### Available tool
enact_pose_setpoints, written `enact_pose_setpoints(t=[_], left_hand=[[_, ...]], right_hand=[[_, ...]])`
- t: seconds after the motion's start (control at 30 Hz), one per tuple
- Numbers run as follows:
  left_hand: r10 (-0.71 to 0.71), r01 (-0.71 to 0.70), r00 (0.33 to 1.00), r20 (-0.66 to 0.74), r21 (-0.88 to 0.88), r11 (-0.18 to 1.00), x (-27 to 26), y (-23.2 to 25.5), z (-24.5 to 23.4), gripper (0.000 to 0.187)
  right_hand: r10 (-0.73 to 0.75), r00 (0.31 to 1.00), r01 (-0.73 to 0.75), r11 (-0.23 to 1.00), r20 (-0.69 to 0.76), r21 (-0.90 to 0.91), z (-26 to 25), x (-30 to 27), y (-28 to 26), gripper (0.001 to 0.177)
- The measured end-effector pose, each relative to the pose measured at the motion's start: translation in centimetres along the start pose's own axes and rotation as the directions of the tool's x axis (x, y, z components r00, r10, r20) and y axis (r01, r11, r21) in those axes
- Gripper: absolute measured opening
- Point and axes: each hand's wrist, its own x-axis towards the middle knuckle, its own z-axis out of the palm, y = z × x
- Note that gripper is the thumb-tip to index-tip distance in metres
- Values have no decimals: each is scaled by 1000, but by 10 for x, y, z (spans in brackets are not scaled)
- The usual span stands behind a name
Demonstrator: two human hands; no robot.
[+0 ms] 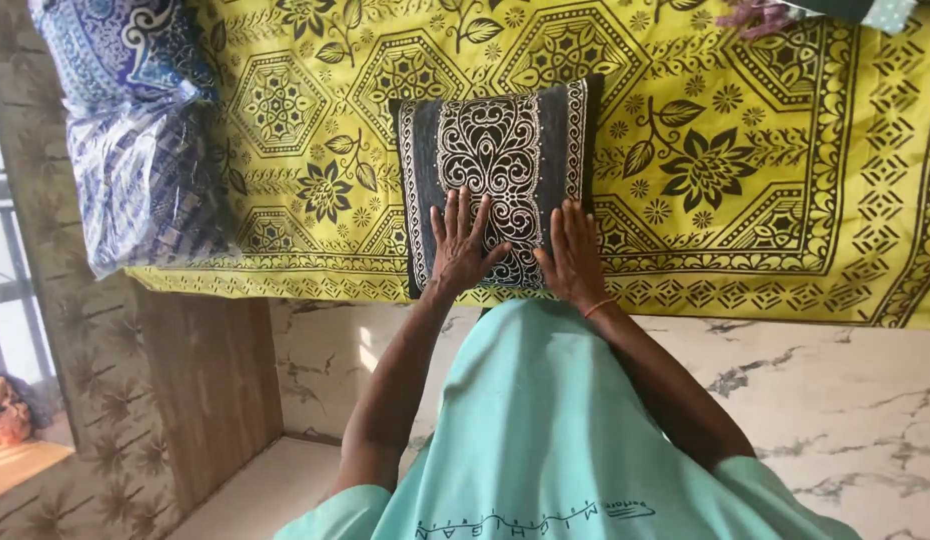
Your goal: The person repeatedly picks up a single decorative pillow, turns it over, and presses it with both hands on a yellow patterned tablecloth. The person adjusts the pillow's position and orientation multiple times without completing a final arrangement.
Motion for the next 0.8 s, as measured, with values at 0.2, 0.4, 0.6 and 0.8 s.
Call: enact_pose_setpoints(t=[0.2,0.4,0.6,0.8], left_hand=[[-3,3,1000,9,-23,1000,1,-5,-4,99],[12,-12,1000,14,18,1000,-2,-2,1,99],[49,-49,999,-4,-8,999,0,-10,2,99],[101,-113,991,-85,-139,984,-4,-10,-17,95]], right_hand=[[67,992,-58,995,-109,86,-32,-47,8,81],[4,993,-15,996,120,93,-7,-64,17,83],[182,957,-205,975,-226,-81,-49,-24,17,79],[182,955,-237,943,-235,-233,-19,37,-21,76]])
